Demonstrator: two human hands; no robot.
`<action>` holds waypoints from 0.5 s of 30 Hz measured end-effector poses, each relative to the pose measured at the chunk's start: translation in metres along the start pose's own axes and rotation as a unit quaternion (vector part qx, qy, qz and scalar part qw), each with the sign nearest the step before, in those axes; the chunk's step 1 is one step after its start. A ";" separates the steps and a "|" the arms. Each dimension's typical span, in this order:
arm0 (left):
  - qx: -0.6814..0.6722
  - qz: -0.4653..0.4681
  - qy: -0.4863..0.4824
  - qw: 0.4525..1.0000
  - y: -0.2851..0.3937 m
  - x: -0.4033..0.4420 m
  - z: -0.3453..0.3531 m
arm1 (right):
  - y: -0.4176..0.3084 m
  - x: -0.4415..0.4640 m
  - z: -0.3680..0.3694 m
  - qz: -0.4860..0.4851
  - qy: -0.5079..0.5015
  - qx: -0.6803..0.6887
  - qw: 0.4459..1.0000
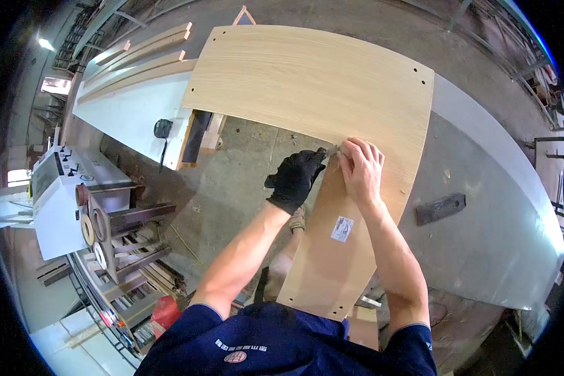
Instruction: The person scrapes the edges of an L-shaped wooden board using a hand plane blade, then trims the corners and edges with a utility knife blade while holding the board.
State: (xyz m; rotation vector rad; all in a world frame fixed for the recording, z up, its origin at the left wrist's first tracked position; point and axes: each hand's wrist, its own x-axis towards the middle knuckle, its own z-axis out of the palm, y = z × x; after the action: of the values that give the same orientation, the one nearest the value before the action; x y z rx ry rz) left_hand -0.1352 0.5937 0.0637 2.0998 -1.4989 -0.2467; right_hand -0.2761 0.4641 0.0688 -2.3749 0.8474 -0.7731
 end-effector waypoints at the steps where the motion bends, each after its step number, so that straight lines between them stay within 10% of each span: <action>1: 0.018 0.007 -0.008 1.000 -0.003 0.003 0.003 | 0.002 0.003 0.003 -0.010 -0.007 -0.012 1.000; 15: 0.000 -0.054 -0.089 0.995 -0.003 -0.026 -0.017 | -0.004 0.001 0.010 -0.060 -0.024 -0.099 0.993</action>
State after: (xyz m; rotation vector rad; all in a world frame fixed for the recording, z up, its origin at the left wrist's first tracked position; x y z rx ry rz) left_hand -0.1350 0.6239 0.0718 2.2109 -1.4848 -0.4858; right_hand -0.2679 0.4687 0.0642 -2.6284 0.7999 -0.7035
